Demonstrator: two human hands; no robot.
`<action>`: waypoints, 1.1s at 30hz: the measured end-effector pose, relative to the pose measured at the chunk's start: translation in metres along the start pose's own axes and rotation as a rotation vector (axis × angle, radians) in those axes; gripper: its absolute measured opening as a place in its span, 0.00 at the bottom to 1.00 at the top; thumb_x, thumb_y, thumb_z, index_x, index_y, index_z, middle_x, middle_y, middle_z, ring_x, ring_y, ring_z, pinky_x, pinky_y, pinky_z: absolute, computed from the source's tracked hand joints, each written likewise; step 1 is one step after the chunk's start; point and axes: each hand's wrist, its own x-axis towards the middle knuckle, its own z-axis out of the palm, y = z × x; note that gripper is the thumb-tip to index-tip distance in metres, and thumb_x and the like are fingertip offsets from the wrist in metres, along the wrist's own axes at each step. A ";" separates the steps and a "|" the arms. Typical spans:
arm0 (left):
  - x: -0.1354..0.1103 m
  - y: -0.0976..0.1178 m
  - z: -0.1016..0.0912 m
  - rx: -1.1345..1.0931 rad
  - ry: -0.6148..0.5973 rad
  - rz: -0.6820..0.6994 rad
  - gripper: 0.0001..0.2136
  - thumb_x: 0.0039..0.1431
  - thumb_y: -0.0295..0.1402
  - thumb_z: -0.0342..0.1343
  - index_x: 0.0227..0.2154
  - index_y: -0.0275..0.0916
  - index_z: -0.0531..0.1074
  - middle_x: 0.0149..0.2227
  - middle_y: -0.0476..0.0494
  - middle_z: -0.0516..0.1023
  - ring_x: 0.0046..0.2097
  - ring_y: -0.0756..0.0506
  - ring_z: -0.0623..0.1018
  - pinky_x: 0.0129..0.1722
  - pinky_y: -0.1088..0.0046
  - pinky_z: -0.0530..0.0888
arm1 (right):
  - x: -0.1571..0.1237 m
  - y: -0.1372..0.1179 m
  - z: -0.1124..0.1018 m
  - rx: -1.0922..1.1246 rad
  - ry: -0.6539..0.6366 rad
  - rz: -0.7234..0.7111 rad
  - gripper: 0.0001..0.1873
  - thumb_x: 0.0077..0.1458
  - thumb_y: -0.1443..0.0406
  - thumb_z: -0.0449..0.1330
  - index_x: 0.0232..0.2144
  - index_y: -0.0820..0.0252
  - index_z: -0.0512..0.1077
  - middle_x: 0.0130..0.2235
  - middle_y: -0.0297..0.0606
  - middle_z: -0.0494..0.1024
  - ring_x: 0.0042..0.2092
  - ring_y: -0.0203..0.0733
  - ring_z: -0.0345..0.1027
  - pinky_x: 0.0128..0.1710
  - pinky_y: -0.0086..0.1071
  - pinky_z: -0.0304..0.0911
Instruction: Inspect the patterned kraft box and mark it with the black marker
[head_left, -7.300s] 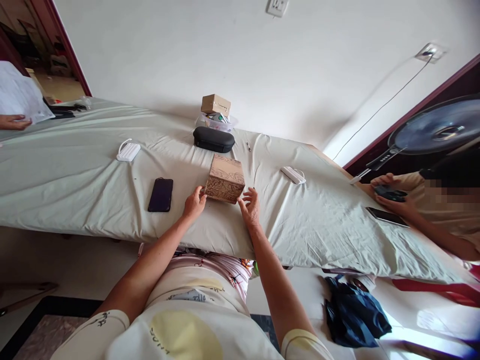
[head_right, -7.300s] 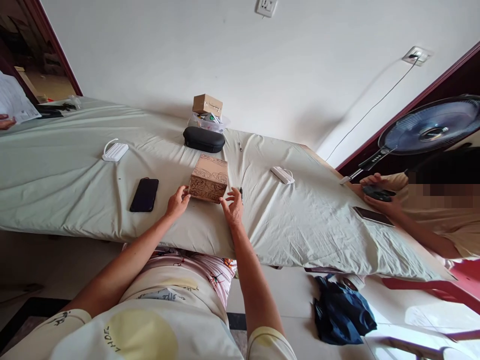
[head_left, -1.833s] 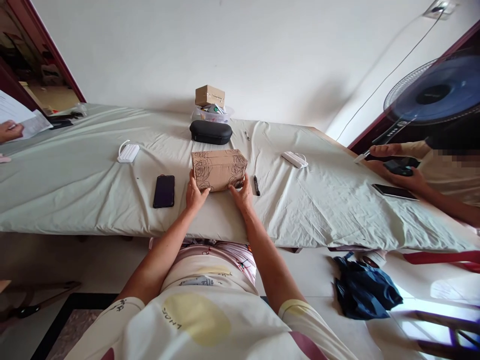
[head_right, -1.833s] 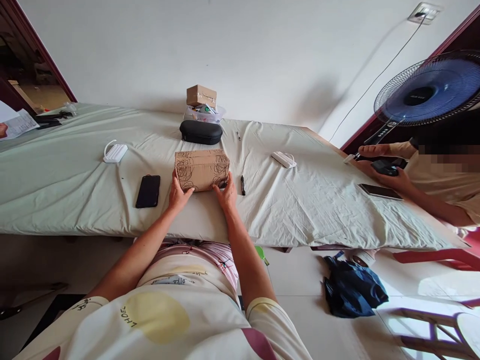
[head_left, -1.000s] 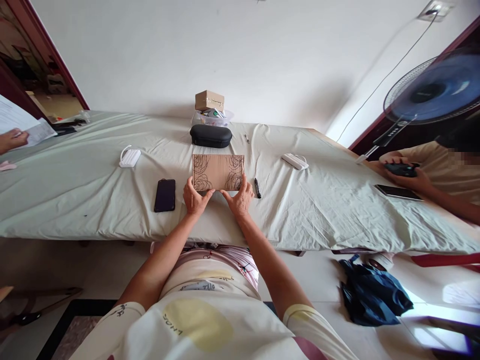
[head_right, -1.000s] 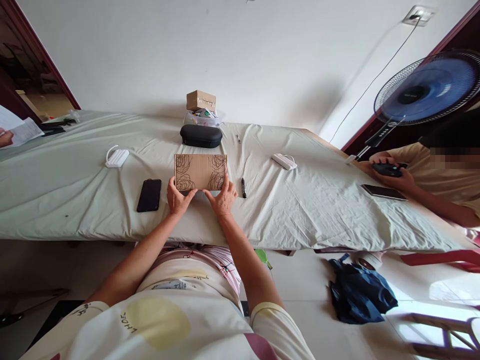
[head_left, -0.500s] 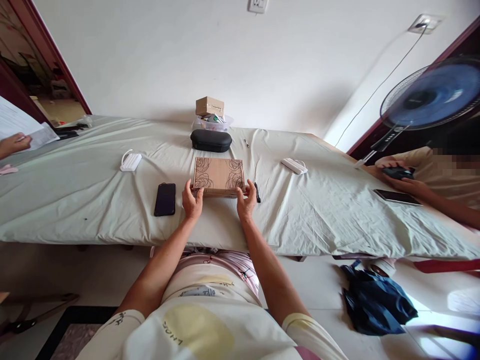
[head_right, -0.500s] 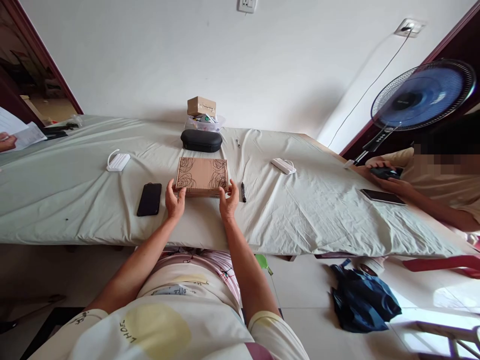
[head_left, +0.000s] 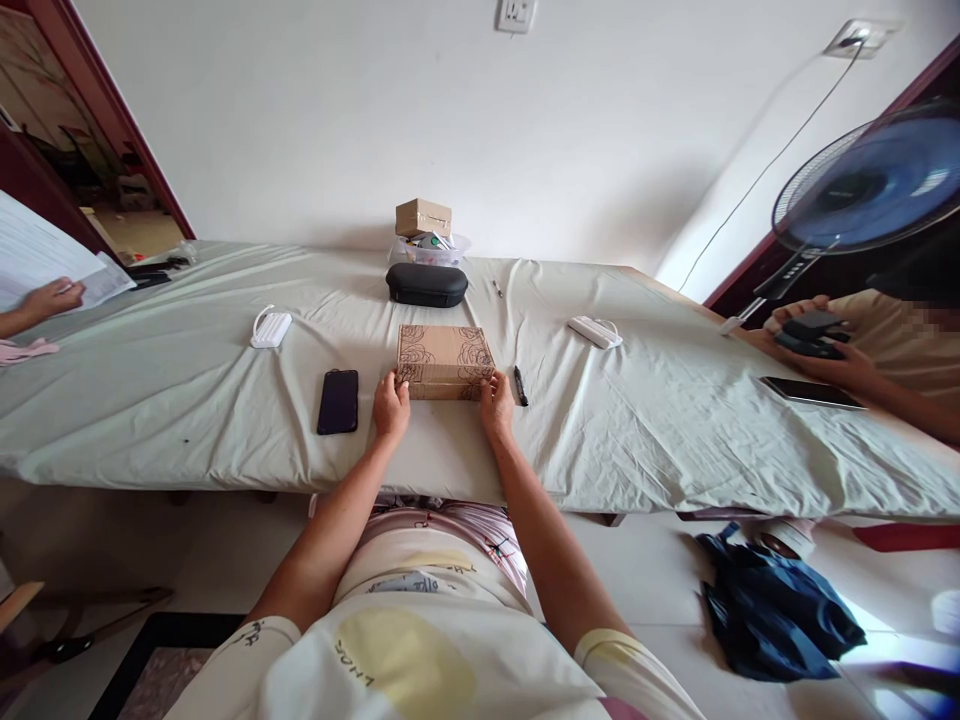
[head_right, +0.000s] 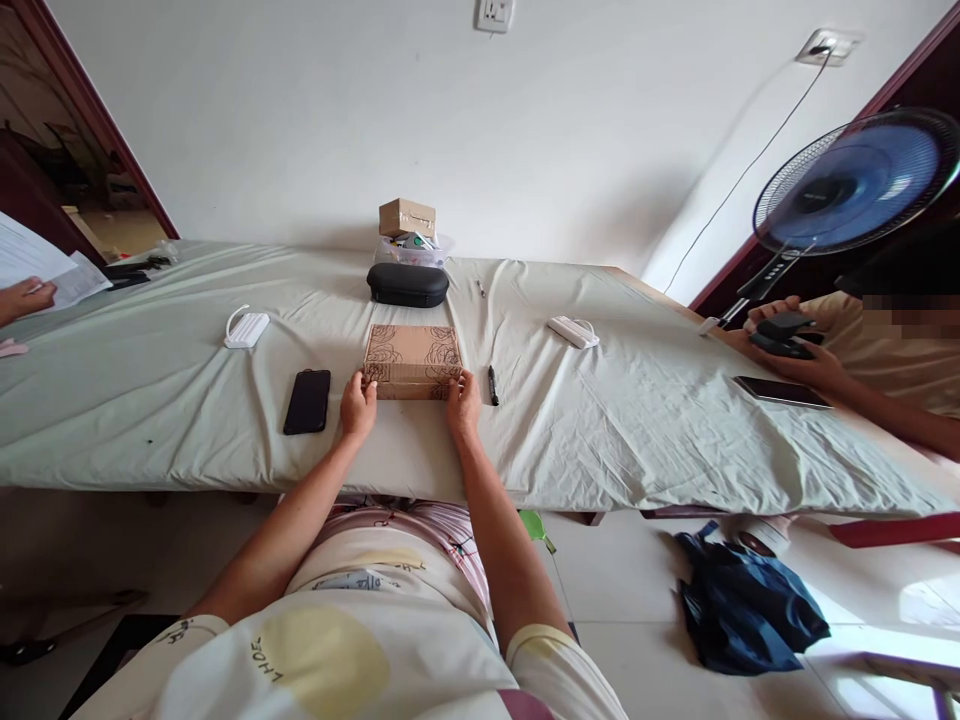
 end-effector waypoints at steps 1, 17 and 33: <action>0.000 0.000 0.000 0.011 -0.012 -0.002 0.19 0.70 0.41 0.49 0.55 0.35 0.73 0.50 0.29 0.80 0.53 0.35 0.81 0.56 0.54 0.76 | 0.000 0.002 0.001 -0.039 -0.010 0.005 0.22 0.62 0.50 0.54 0.49 0.57 0.70 0.42 0.42 0.80 0.39 0.45 0.73 0.44 0.41 0.69; 0.001 0.005 -0.006 0.016 -0.061 -0.071 0.22 0.62 0.32 0.56 0.58 0.33 0.71 0.53 0.27 0.80 0.57 0.32 0.79 0.60 0.50 0.74 | -0.004 -0.007 -0.004 -0.189 -0.096 0.036 0.29 0.50 0.62 0.58 0.56 0.59 0.69 0.40 0.42 0.79 0.41 0.49 0.72 0.48 0.46 0.69; -0.011 0.017 0.003 0.004 -0.049 0.006 0.49 0.51 0.47 0.72 0.67 0.29 0.53 0.66 0.13 0.66 0.68 0.26 0.70 0.64 0.49 0.71 | -0.024 -0.014 0.017 -0.332 0.022 -0.154 0.59 0.51 0.39 0.67 0.72 0.63 0.50 0.57 0.58 0.71 0.56 0.61 0.71 0.54 0.52 0.70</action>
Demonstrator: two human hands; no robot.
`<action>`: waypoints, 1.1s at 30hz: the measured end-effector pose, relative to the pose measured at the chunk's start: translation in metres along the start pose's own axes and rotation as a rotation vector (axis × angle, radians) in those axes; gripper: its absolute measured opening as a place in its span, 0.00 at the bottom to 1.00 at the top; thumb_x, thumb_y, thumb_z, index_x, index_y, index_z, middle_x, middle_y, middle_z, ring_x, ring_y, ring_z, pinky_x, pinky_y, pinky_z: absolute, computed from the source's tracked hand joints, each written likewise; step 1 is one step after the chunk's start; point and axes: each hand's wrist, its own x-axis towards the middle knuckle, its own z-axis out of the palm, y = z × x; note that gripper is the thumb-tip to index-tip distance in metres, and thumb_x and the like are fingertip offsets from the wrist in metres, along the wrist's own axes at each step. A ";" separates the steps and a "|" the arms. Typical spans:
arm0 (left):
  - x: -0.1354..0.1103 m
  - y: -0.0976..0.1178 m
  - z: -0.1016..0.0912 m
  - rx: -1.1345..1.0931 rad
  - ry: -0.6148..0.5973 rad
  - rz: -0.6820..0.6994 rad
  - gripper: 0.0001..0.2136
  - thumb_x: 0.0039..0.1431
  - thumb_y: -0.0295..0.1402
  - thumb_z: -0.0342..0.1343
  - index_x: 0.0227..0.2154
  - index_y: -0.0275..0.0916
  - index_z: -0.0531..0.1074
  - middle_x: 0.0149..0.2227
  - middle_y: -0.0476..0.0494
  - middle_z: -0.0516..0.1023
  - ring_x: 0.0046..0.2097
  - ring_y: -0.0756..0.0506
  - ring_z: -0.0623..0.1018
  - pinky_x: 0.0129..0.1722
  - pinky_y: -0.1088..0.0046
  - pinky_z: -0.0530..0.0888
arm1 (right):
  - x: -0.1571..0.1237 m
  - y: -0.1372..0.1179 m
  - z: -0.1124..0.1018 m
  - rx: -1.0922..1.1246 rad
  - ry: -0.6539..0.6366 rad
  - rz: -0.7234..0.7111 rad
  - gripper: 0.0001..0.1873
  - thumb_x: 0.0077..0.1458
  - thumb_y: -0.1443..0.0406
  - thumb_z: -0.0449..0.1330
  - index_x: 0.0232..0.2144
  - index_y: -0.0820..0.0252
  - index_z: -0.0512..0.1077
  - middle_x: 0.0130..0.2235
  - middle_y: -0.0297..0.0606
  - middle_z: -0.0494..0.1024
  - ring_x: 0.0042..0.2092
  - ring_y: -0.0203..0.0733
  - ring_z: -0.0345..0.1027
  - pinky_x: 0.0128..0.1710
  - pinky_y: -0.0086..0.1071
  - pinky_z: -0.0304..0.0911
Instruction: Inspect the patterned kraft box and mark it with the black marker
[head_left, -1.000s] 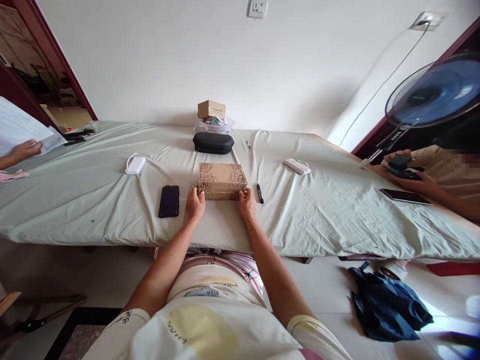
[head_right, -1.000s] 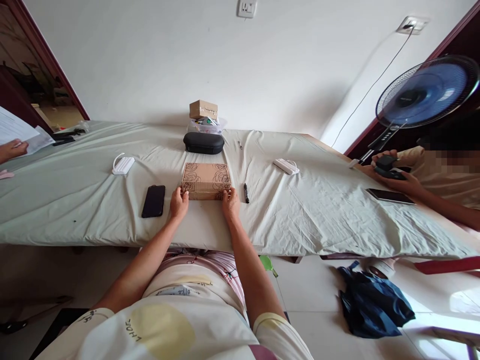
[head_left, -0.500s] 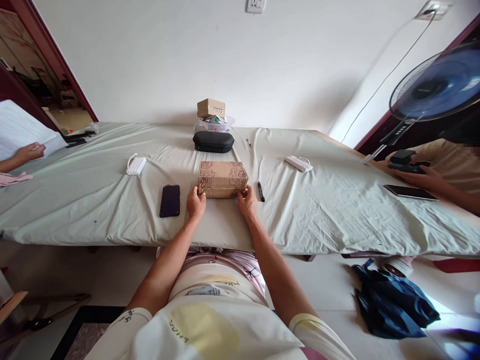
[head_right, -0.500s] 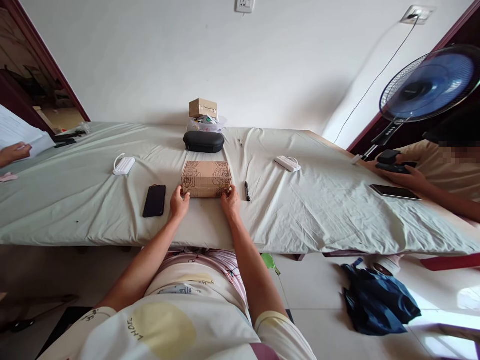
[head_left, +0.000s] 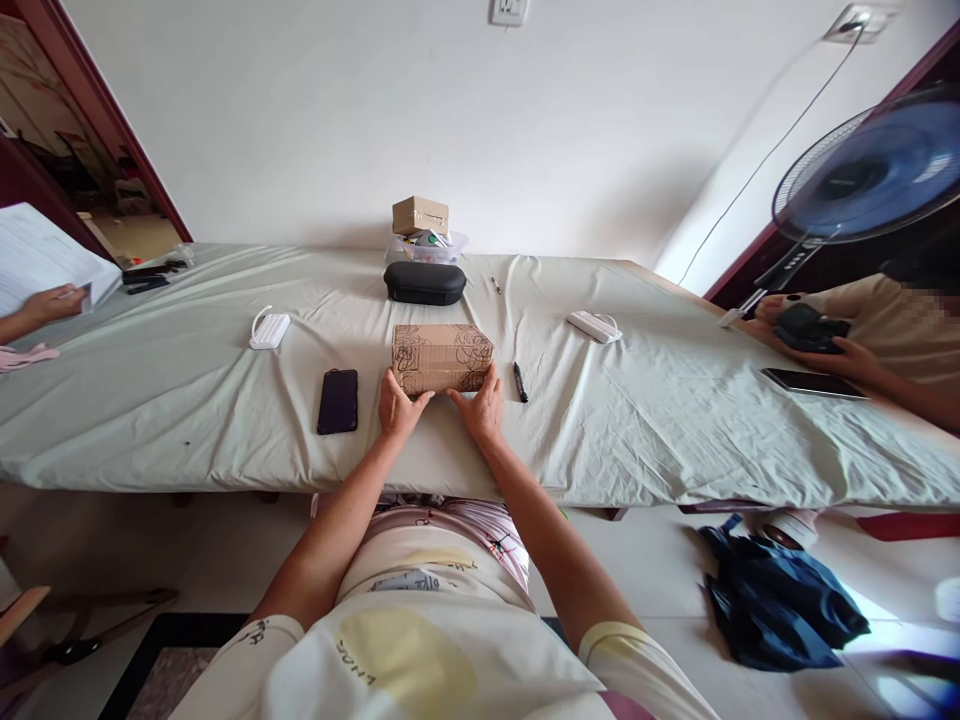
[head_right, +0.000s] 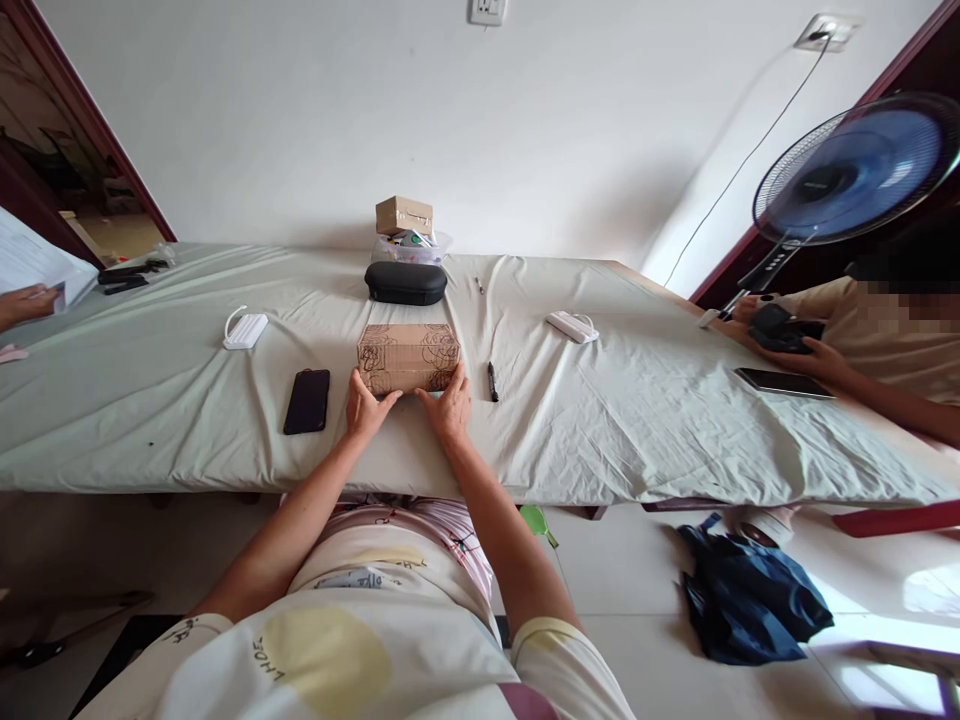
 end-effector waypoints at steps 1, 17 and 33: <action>0.000 0.000 0.000 0.013 -0.001 -0.004 0.49 0.51 0.46 0.72 0.67 0.28 0.53 0.66 0.12 0.66 0.69 0.25 0.69 0.65 0.49 0.71 | 0.000 0.000 0.001 -0.011 -0.009 0.016 0.59 0.51 0.39 0.68 0.72 0.63 0.50 0.57 0.58 0.71 0.56 0.62 0.71 0.54 0.53 0.70; 0.008 -0.003 -0.016 -0.109 0.129 0.060 0.31 0.67 0.54 0.56 0.62 0.35 0.67 0.59 0.26 0.77 0.58 0.35 0.80 0.56 0.57 0.78 | 0.014 0.004 -0.020 0.314 0.098 -0.069 0.30 0.64 0.49 0.57 0.63 0.56 0.66 0.42 0.39 0.76 0.38 0.41 0.70 0.42 0.39 0.73; 0.012 -0.009 -0.020 -0.185 0.120 0.127 0.26 0.72 0.51 0.46 0.60 0.36 0.71 0.55 0.28 0.79 0.58 0.37 0.79 0.62 0.57 0.74 | 0.012 -0.003 -0.034 0.378 0.130 -0.135 0.31 0.64 0.48 0.56 0.61 0.57 0.66 0.56 0.50 0.74 0.52 0.48 0.71 0.49 0.42 0.72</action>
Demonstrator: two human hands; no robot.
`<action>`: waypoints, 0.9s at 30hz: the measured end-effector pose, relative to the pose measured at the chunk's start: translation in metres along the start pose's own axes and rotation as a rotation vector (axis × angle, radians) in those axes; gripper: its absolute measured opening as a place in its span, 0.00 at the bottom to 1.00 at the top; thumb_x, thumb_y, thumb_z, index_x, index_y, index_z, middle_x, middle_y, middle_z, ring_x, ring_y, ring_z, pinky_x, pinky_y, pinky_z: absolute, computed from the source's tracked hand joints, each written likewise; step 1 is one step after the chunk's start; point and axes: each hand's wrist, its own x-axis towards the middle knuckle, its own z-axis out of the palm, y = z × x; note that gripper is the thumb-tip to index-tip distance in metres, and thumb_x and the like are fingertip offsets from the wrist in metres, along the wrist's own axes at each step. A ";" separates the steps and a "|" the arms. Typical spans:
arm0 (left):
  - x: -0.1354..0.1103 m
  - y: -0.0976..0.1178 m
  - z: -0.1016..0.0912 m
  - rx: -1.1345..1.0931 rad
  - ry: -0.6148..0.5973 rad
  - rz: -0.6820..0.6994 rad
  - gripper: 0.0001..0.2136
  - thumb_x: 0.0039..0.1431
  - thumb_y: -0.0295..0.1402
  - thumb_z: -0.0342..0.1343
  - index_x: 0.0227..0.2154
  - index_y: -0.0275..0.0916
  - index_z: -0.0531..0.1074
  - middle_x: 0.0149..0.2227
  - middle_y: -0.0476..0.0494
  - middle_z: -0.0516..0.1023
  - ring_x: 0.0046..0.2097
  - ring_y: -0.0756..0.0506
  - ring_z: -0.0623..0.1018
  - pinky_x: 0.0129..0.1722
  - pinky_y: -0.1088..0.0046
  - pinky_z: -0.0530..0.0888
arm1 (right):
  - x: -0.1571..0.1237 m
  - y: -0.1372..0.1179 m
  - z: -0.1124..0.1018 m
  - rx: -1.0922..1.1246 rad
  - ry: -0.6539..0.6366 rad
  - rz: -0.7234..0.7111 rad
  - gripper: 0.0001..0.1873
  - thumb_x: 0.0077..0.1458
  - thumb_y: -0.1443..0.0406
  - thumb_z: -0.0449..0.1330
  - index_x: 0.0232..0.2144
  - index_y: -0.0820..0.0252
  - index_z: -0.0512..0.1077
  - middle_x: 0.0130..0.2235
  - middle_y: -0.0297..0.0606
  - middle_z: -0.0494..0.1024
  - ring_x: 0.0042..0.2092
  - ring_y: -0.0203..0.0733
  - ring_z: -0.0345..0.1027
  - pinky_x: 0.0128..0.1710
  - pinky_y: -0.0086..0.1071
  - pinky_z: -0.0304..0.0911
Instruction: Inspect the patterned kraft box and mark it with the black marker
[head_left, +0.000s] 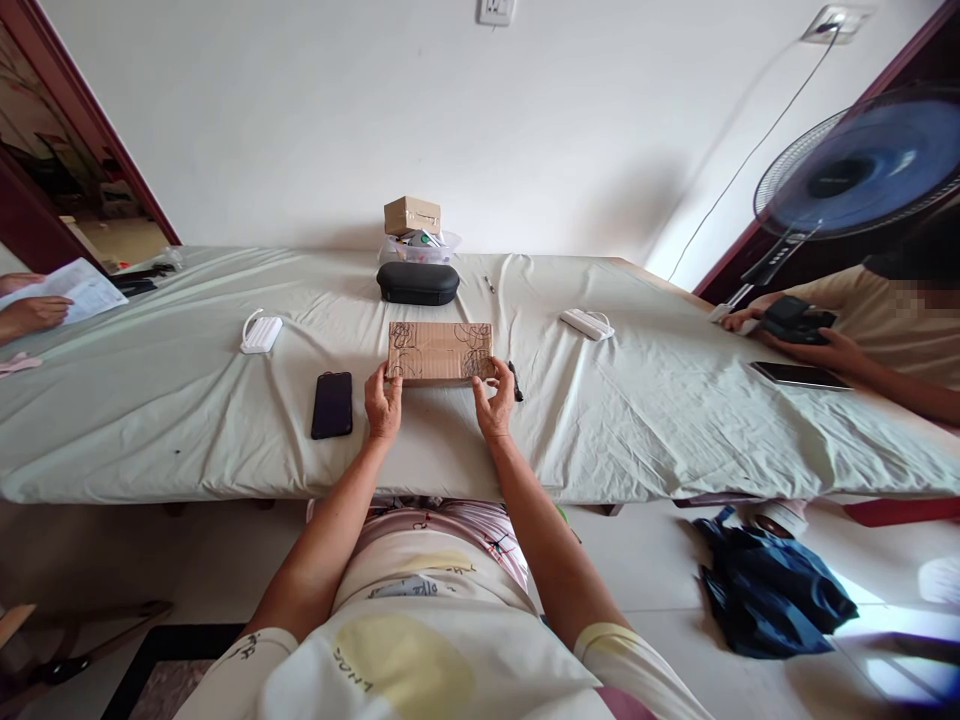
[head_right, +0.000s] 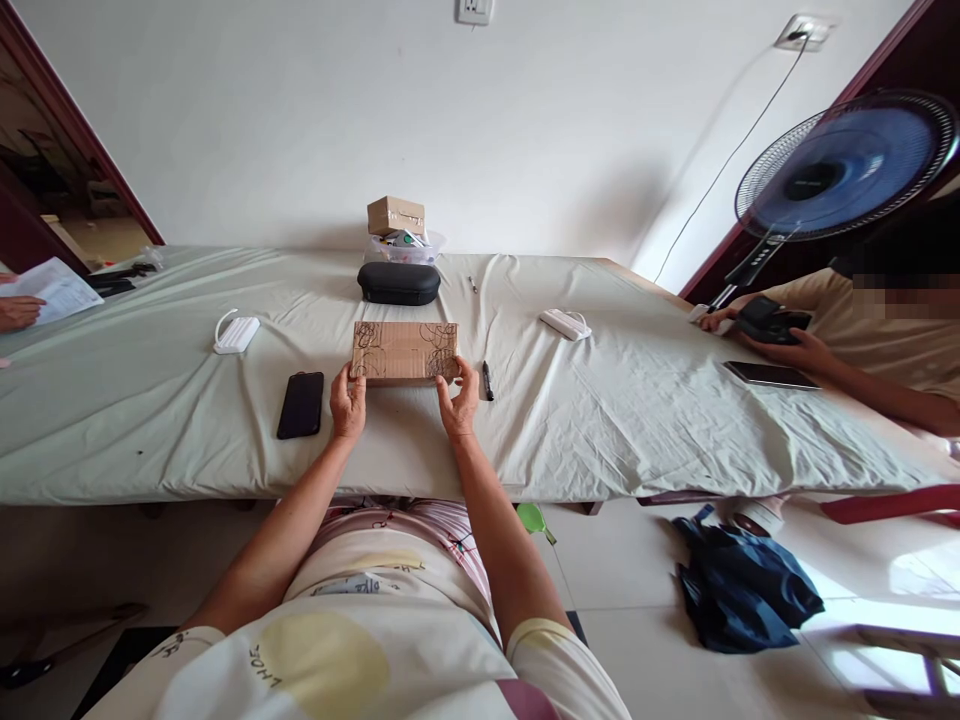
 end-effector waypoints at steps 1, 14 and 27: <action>0.000 0.000 0.001 -0.002 -0.024 -0.003 0.27 0.72 0.51 0.47 0.61 0.36 0.70 0.56 0.29 0.79 0.58 0.37 0.78 0.62 0.57 0.73 | 0.000 0.001 0.001 0.012 -0.007 0.024 0.31 0.64 0.48 0.57 0.62 0.57 0.65 0.56 0.50 0.74 0.52 0.48 0.71 0.47 0.41 0.72; -0.001 -0.003 0.000 0.053 0.043 0.101 0.27 0.67 0.53 0.55 0.57 0.36 0.71 0.48 0.32 0.79 0.53 0.36 0.79 0.58 0.55 0.74 | 0.000 0.005 0.002 0.147 0.029 0.083 0.29 0.60 0.50 0.62 0.60 0.53 0.68 0.47 0.43 0.77 0.48 0.45 0.73 0.44 0.38 0.71; 0.003 -0.015 0.006 0.030 -0.030 -0.146 0.06 0.65 0.35 0.53 0.41 0.40 0.71 0.42 0.37 0.80 0.44 0.40 0.81 0.47 0.61 0.78 | 0.004 0.026 0.011 0.033 -0.087 0.296 0.15 0.55 0.54 0.60 0.42 0.54 0.71 0.39 0.38 0.79 0.40 0.45 0.73 0.42 0.38 0.69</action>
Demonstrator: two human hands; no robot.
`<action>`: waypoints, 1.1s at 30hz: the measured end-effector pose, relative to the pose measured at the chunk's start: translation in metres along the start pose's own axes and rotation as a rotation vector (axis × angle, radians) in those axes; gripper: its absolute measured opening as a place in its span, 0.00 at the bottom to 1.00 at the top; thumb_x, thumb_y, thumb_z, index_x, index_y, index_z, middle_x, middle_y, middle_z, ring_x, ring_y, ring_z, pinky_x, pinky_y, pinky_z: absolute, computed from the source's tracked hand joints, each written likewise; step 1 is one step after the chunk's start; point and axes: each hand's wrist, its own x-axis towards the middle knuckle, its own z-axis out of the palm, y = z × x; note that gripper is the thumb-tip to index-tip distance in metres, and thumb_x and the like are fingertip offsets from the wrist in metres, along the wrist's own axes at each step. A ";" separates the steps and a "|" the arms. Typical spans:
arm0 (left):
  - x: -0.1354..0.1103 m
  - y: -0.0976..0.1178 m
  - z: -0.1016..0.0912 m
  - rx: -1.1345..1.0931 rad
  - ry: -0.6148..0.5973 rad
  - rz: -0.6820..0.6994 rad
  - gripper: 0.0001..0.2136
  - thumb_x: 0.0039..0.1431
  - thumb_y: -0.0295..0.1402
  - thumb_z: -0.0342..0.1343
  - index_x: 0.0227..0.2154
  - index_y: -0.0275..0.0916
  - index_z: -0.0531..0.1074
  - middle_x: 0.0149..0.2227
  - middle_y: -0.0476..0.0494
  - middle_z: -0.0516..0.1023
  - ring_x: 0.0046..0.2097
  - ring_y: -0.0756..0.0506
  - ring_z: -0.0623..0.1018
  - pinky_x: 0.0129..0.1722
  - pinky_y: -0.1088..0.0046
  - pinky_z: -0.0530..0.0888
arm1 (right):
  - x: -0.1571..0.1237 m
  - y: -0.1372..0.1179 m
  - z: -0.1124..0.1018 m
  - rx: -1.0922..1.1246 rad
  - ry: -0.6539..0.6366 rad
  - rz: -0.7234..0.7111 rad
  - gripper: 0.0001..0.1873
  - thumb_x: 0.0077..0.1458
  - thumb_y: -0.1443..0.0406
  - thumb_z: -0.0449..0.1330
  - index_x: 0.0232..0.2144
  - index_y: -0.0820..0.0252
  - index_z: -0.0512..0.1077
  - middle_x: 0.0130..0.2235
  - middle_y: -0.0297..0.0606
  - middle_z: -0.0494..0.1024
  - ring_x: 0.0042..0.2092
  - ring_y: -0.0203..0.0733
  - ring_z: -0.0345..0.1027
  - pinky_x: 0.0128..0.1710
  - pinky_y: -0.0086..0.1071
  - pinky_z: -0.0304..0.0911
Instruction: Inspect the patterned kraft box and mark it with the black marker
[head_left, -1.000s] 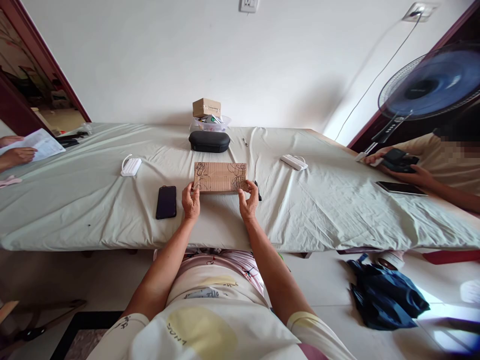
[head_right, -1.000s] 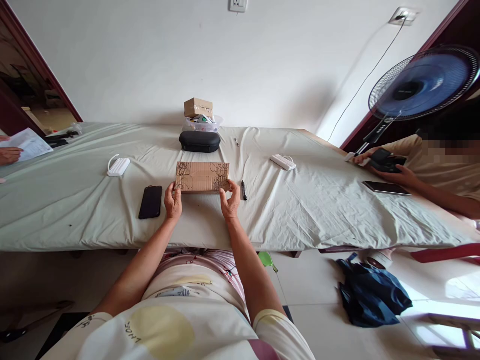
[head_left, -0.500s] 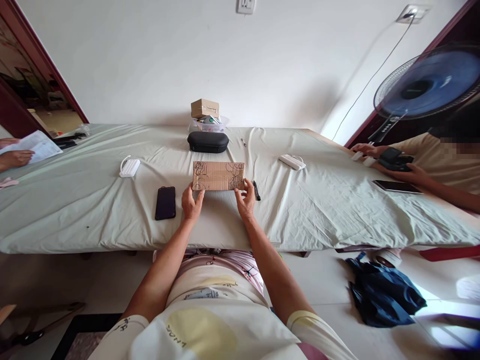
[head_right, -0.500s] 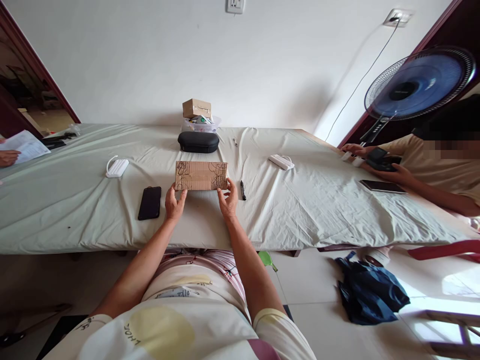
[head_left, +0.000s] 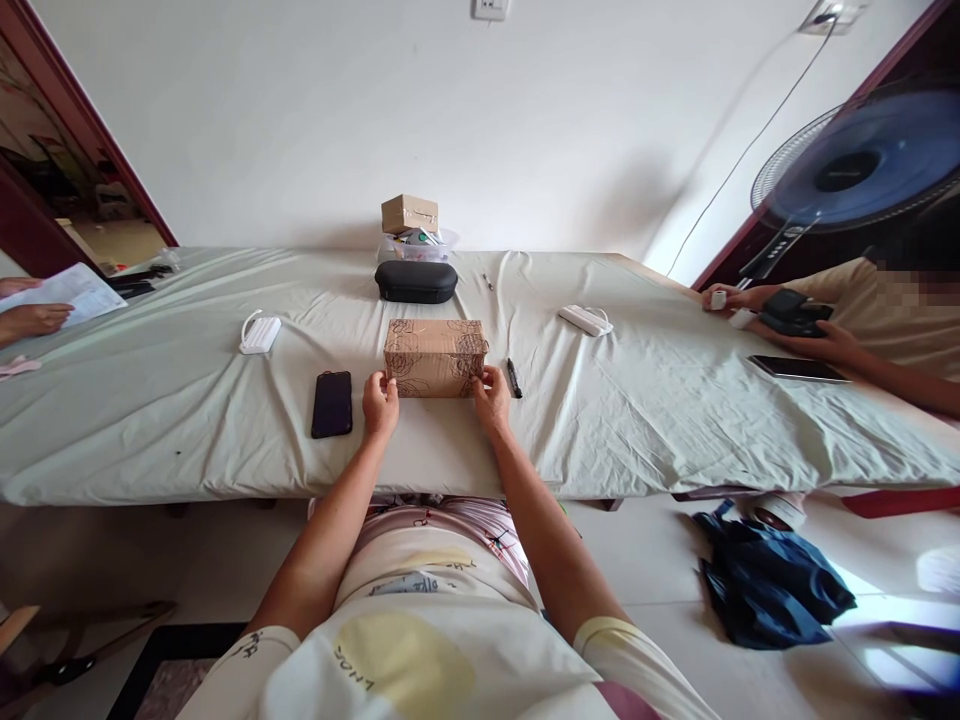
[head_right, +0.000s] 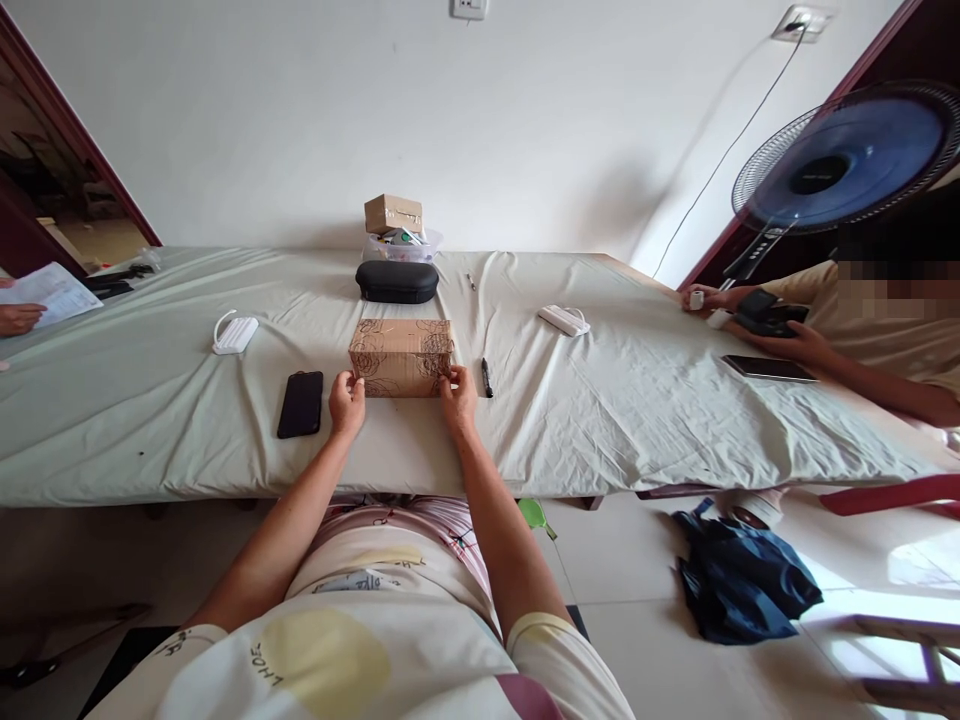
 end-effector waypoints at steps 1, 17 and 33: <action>0.000 0.000 0.000 0.021 -0.007 -0.003 0.05 0.65 0.35 0.54 0.40 0.40 0.71 0.41 0.38 0.80 0.44 0.40 0.81 0.48 0.61 0.78 | 0.000 0.002 0.000 -0.036 -0.003 0.008 0.14 0.55 0.55 0.59 0.42 0.54 0.71 0.38 0.37 0.79 0.40 0.45 0.73 0.43 0.39 0.69; -0.002 0.003 0.001 0.063 -0.047 -0.082 0.05 0.61 0.31 0.57 0.39 0.43 0.68 0.39 0.42 0.79 0.42 0.40 0.81 0.47 0.61 0.77 | -0.005 0.002 -0.003 -0.312 -0.096 0.076 0.19 0.50 0.60 0.61 0.46 0.56 0.70 0.45 0.45 0.79 0.43 0.50 0.73 0.49 0.46 0.69; -0.005 0.007 -0.002 0.054 -0.027 0.071 0.32 0.62 0.46 0.62 0.65 0.37 0.63 0.56 0.28 0.74 0.60 0.32 0.75 0.62 0.52 0.72 | -0.003 -0.007 -0.004 -0.107 0.049 -0.071 0.16 0.55 0.53 0.63 0.42 0.55 0.72 0.35 0.35 0.75 0.35 0.42 0.69 0.45 0.41 0.70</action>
